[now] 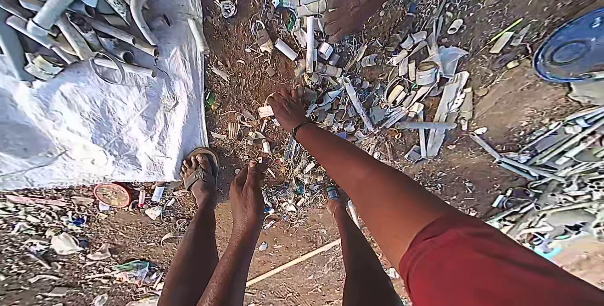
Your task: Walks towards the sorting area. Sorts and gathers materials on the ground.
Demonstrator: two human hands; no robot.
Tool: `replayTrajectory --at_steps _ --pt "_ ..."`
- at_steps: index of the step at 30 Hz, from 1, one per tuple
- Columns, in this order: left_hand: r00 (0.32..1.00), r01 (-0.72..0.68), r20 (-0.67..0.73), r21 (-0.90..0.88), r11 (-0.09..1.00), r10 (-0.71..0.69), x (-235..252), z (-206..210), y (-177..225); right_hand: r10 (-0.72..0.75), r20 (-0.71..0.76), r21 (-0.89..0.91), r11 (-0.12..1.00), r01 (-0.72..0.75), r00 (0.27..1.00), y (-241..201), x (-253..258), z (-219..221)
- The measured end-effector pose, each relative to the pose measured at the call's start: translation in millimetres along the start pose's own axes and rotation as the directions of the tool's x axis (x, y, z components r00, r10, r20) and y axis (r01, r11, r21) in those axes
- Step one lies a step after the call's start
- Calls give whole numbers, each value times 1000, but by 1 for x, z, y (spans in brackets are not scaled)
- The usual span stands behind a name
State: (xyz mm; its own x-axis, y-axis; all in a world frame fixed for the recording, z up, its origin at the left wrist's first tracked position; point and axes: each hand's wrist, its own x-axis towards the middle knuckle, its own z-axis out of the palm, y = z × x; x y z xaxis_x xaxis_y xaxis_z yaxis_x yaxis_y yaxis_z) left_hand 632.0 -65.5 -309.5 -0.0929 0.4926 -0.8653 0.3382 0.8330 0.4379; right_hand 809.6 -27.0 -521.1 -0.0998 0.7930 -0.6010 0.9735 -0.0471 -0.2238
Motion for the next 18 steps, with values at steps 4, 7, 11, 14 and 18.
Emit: replayTrajectory --at_steps 4,7,11,14,18 --pt "1000 -7 -13 -40 999 7 1 -2 5 69 -44 40 997 -67 997 -1 -24 -2" --pt "999 -16 -37 -56 998 14 1 -4 10 202 -235 172 971 -164 951 -12 -50 -13" --pt "999 -33 22 -226 973 39 4 -7 11 318 -109 586 786 -197 942 -65 -109 -64" --pt "998 -2 58 -294 956 20 9 -9 13 157 103 772 609 -178 982 -111 -149 -102" --pt "999 23 31 -445 895 -11 19 -17 11 -249 170 955 281 -96 953 -106 -168 -127"
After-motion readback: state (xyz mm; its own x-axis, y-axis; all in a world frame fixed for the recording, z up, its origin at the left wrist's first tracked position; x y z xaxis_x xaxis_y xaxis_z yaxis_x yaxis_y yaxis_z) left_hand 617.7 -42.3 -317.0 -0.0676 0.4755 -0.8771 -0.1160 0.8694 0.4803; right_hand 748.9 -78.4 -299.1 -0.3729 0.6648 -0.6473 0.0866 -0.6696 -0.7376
